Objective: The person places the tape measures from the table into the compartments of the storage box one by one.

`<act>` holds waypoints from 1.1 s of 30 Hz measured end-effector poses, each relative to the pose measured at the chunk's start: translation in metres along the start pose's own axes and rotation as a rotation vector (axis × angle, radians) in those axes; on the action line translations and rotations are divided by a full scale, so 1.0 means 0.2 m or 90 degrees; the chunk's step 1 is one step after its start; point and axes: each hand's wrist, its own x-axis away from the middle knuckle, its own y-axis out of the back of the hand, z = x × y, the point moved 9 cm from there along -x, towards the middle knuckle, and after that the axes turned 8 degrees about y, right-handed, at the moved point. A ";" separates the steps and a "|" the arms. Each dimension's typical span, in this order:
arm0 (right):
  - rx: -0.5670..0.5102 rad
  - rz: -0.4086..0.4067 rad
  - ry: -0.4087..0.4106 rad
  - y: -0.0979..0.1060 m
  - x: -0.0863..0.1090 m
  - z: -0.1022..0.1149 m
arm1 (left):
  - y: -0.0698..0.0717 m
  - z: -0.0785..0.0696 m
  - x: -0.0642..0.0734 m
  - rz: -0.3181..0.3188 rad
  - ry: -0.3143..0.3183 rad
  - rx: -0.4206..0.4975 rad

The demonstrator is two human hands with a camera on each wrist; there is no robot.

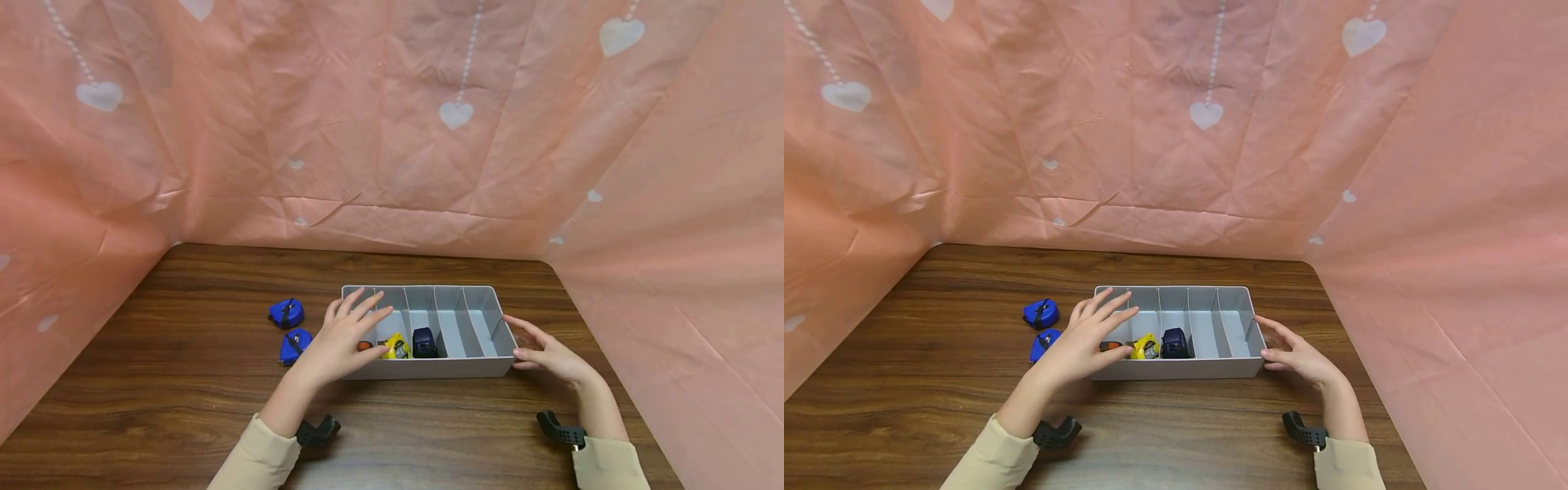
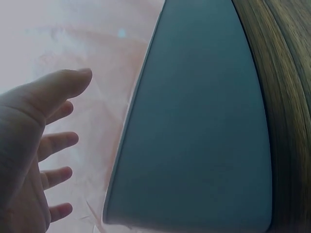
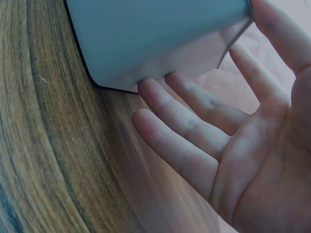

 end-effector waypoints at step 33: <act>0.000 0.002 0.002 0.00 0.00 -0.01 | 0.11 0.25 0.19 -0.011 0.051 0.015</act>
